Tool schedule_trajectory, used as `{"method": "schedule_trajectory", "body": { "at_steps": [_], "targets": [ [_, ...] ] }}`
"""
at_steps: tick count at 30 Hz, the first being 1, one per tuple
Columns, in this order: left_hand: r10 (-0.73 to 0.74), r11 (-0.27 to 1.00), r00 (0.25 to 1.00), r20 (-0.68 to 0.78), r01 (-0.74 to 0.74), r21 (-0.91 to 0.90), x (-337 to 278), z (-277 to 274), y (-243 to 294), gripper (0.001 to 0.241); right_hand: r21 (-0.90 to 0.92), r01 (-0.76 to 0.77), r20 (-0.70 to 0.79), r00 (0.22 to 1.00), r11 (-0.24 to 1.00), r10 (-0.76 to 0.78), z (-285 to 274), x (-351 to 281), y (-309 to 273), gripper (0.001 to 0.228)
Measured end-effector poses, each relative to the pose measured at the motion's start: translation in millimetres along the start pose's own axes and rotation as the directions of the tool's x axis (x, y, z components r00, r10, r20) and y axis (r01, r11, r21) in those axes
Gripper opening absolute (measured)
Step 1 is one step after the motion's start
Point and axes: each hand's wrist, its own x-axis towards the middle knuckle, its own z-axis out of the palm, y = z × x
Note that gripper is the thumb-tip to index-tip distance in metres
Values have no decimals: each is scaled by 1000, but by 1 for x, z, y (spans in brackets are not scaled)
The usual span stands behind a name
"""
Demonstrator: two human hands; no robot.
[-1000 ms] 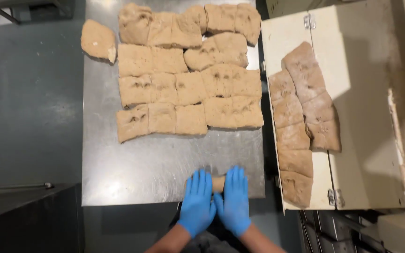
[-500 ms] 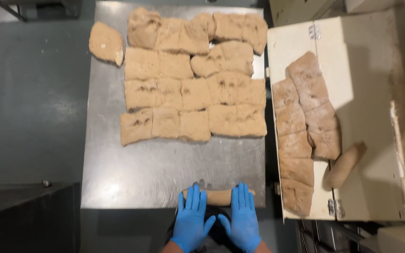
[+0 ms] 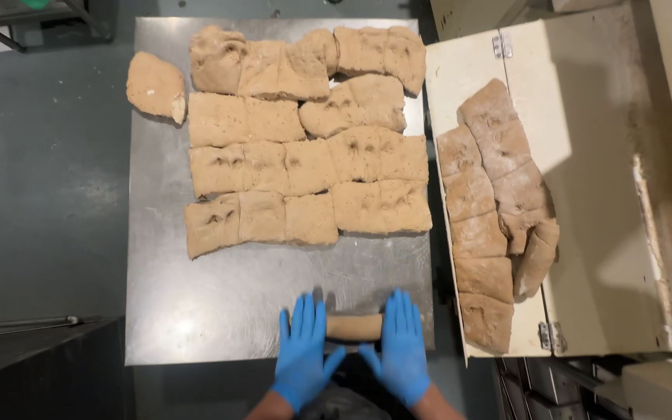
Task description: Shaping portions of dough into bread rolls using a dough moulder machine and placing them on baking trays.
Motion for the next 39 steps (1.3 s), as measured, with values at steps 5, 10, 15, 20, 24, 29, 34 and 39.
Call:
{"method": "schedule_trajectory", "body": {
  "at_steps": [5,10,15,20,24,29,34,39],
  "targets": [
    [-37,993,998,47,32,113,40,-11,-1,109,-80,-35,-64,997,996,29,-6,58,21,106],
    [-88,982,939,-333,138,128,98,-17,-11,110,-95,-295,-273,926,951,261,-34,126,20,106],
    [296,940,939,176,-319,120,10,-8,-34,94,46,10,-4,1000,999,-10,-22,22,20,105],
    [515,841,857,27,-511,179,5,6,-45,93,64,52,-83,995,997,-47,-10,6,18,95],
    [198,976,980,-11,-196,99,67,-50,17,106,64,-156,-220,961,986,167,-41,77,6,91],
    [237,905,915,326,-330,269,128,-37,69,92,319,-235,-476,798,918,369,-110,19,38,76],
    [86,953,802,592,106,-283,133,29,119,69,300,-429,-519,675,852,524,-159,-179,89,70],
    [247,763,126,961,586,-273,16,44,363,64,343,-638,-508,492,690,707,-201,-390,82,55]
  ]
}}
